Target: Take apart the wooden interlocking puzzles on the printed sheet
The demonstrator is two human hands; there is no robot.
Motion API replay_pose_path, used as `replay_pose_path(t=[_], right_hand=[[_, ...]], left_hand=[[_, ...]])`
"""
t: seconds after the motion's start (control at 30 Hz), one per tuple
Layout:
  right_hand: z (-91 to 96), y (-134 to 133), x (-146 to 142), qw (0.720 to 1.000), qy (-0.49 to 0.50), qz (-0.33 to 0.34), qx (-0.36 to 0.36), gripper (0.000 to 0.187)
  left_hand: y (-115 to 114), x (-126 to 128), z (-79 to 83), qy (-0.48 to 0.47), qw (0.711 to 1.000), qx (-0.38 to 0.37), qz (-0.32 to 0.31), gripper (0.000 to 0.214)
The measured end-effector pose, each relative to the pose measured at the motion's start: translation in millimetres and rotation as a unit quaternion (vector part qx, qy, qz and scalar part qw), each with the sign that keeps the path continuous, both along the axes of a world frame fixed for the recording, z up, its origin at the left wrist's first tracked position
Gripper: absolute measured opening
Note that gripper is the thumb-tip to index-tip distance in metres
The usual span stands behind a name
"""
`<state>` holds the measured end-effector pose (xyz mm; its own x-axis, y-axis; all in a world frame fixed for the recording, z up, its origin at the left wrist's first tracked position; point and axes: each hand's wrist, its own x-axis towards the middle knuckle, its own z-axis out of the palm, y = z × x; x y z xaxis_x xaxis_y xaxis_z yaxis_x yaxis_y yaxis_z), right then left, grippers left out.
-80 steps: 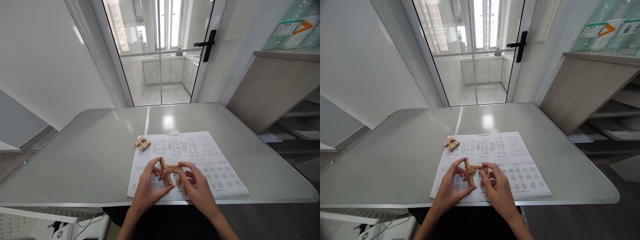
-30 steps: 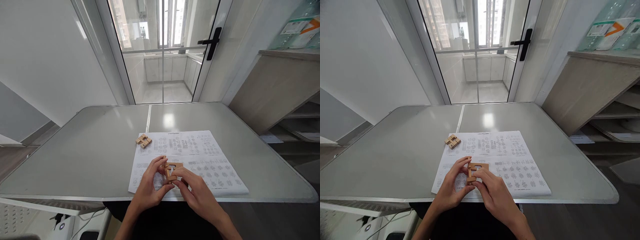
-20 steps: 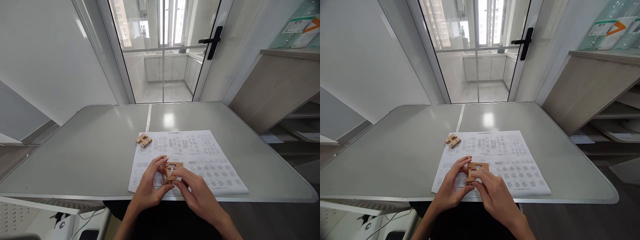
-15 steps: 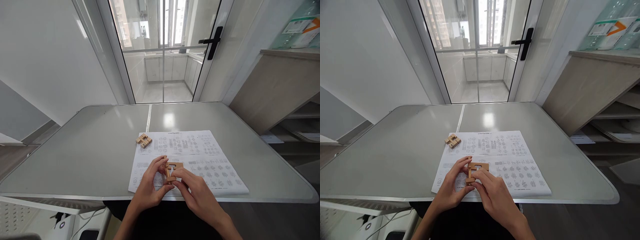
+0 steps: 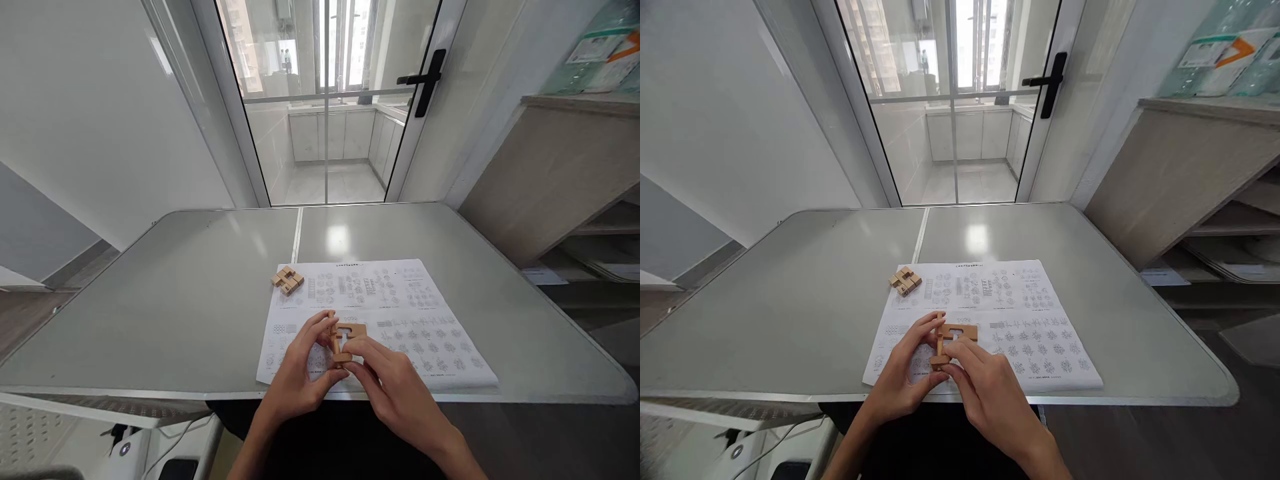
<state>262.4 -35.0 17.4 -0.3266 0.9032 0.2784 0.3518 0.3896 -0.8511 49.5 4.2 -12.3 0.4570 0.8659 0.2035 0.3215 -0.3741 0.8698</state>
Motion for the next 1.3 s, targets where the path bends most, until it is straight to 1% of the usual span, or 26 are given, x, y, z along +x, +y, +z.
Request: replay_pose_path(t=[0.43,0.6,0.77,0.93,1.0,1.07,1.17,1.23,1.3], right_hand=[[-4.0,-2.3,-0.3,1.000,-0.007,-0.006,0.012,0.022],[-4.9,-3.5,-0.1,1.000,-0.010,-0.010,0.013,0.021],[-7.8,-4.4,-0.9,1.000,-0.001,-0.018,-0.001,0.019],[-15.7,-7.0,-11.7,0.992,0.089,-0.068,-0.059,0.018],[-17.6,-7.6,-15.8,0.988,0.107,-0.068,-0.085,0.020],[-18.4,-7.6,-18.2,0.985,0.120,-0.051,-0.110,0.025],[-18.1,-7.1,-20.1,0.973,0.155,-0.006,-0.168,0.034],[-17.3,-6.6,-21.2,0.962,0.178,0.026,-0.205,0.036],[-16.7,-5.9,-22.8,0.954,0.198,0.037,-0.223,0.035]], left_hand=[[0.4,-0.5,-0.7,0.004,1.000,0.002,-0.014,0.072],[0.2,-0.4,-0.1,0.003,1.000,-0.009,-0.022,0.070],[0.5,1.0,1.9,-0.011,1.000,-0.020,-0.019,0.066],[3.8,1.7,6.1,-0.042,0.999,-0.034,-0.008,0.050],[4.0,1.0,7.4,-0.046,0.998,-0.036,0.002,0.046],[3.2,-0.4,7.4,-0.058,0.997,-0.044,0.019,0.047],[1.8,-3.1,5.6,-0.095,0.992,-0.073,0.033,0.052],[1.9,-4.2,4.9,-0.116,0.988,-0.097,0.017,0.053],[2.9,-4.5,5.6,-0.125,0.985,-0.115,-0.013,0.052]])
